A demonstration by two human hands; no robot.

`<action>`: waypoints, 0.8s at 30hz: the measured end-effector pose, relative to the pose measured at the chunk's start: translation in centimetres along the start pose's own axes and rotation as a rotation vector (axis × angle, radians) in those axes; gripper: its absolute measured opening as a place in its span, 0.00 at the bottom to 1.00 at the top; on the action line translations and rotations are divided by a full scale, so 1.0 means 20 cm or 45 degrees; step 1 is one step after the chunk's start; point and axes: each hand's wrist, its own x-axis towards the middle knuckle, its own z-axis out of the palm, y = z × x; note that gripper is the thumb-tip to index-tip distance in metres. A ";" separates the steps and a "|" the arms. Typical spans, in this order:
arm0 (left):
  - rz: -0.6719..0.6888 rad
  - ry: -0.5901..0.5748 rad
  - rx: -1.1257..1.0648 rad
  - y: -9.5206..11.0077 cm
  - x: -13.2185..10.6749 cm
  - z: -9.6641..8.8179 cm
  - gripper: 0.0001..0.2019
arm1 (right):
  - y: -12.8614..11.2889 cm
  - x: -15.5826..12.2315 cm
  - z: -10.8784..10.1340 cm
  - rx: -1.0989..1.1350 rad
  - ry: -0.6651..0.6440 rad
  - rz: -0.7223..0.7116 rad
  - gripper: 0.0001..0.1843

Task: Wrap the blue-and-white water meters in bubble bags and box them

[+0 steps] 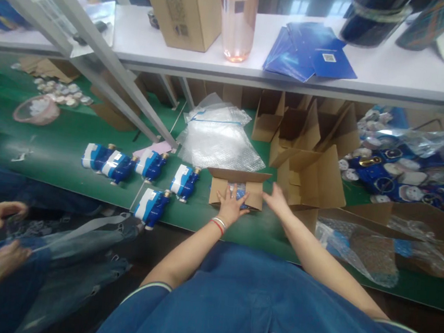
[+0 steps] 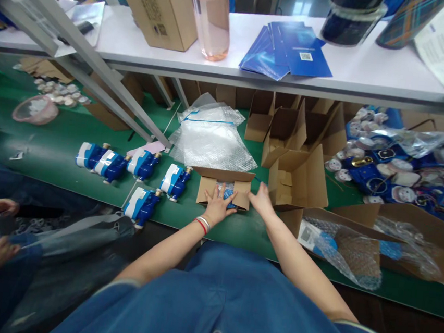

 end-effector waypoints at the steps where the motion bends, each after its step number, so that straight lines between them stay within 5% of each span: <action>1: -0.002 0.001 0.005 0.00 0.00 0.00 0.37 | -0.06 0.05 -0.09 -0.107 0.112 -0.092 0.47; 3: -0.006 -0.002 0.010 -0.01 0.00 0.01 0.36 | -0.23 0.19 -0.21 -0.293 0.101 -0.408 0.47; 8: -0.029 -0.002 0.011 0.00 0.00 0.02 0.34 | -0.53 0.46 -0.19 -0.743 -0.627 -1.052 0.28; 11: -0.058 0.024 0.003 0.01 0.00 0.02 0.32 | -0.49 0.41 -0.12 -0.812 -0.550 -1.288 0.30; 14: -0.064 0.023 -0.019 0.01 0.00 0.02 0.32 | -0.41 0.28 -0.09 -0.752 -0.383 -1.278 0.27; 16: -0.064 0.018 -0.041 0.01 0.00 0.01 0.32 | -0.39 0.25 -0.09 -0.625 -0.440 -1.173 0.27; 21: -0.074 0.035 -0.092 0.01 0.02 -0.01 0.31 | -0.44 0.43 -0.05 -0.332 -1.168 -0.769 0.30; 24: -0.039 0.023 -0.108 0.03 -0.08 -0.04 0.27 | -0.37 0.43 0.03 -0.346 -1.240 -0.758 0.39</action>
